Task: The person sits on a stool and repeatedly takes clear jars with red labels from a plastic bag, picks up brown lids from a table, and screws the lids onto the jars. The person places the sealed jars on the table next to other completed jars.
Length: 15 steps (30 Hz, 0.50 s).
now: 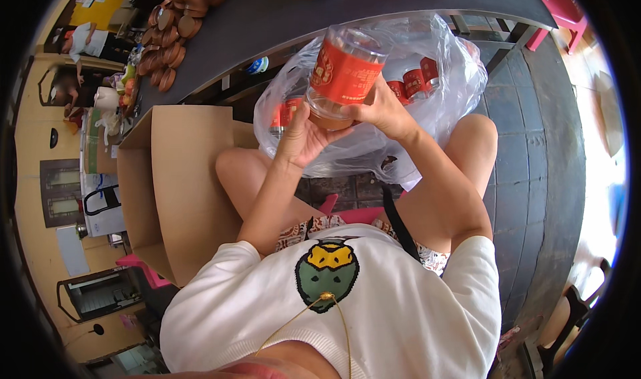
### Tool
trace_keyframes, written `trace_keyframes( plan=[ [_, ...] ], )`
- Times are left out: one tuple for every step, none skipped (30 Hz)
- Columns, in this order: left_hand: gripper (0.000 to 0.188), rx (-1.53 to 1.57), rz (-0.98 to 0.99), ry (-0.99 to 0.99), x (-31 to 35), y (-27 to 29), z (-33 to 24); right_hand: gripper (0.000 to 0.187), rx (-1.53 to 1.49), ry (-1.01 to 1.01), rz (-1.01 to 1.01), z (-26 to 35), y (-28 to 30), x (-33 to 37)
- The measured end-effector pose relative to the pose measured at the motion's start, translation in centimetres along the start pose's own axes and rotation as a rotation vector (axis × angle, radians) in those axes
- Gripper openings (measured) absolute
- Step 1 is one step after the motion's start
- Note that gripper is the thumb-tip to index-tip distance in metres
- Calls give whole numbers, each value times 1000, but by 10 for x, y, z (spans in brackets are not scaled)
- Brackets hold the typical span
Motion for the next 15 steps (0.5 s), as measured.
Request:
trace_keyframes(
  plan=[
    [73, 3, 26, -13, -1, 2, 4, 84, 56, 17, 13, 1, -1, 0],
    [72, 21, 16, -22, 0, 5, 9, 80, 84, 18, -14, -2, -2, 1],
    [71, 36, 10, -34, 1, 4, 11, 77, 114, 24, -40, -7, -3, 2],
    [71, 33, 4, -75, 3, 3, 5, 75, 132, 53, -42, -8, -11, -5],
    [67, 23, -6, -153, 5, 1, 8, 73, 145, -39, 59, -3, -13, -1],
    [66, -12, -35, -184, 6, -13, 2, 72, 162, -107, 161, 3, -10, 2],
    [66, -171, -5, -245, 4, -13, -4, 80, 92, -74, 157, -2, 1, 5],
    [66, -328, 22, -297, 0, -11, -15, 91, 24, -46, 148, -7, 7, 4],
    [66, -559, 63, -392, 2, -22, -30, 94, -164, 31, 57, 5, 1, 1],
    [66, -781, 102, -476, 5, -35, -43, 96, -348, 92, -38, 19, -1, 2],
    [65, -783, 119, -415, 9, -41, -50, 97, -305, 42, -22, 12, 1, 5],
    [66, -987, 102, -503, 11, -41, -60, 97, -257, -18, -22, 7, 6, 2],
    [66, -1202, 172, -578, 11, -45, -68, 94, -216, -78, -46, 29, -3, 3],
    [67, -1419, 242, -649, 11, -51, -77, 90, -229, -26, 15, 30, -1, 1],
    [66, -1444, 265, -621, 13, -51, -80, 83, -171, -71, -18, 33, 0, 1]
  ],
)
Point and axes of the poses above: each hand's wrist, its own x-axis away from the middle knuckle, its own y-axis out of the back of the hand, z = x × y, the point moved 3 cm from there along -x, towards the middle knuckle, and after that the axes turned 12 degrees about x, right-handed, at the moved point
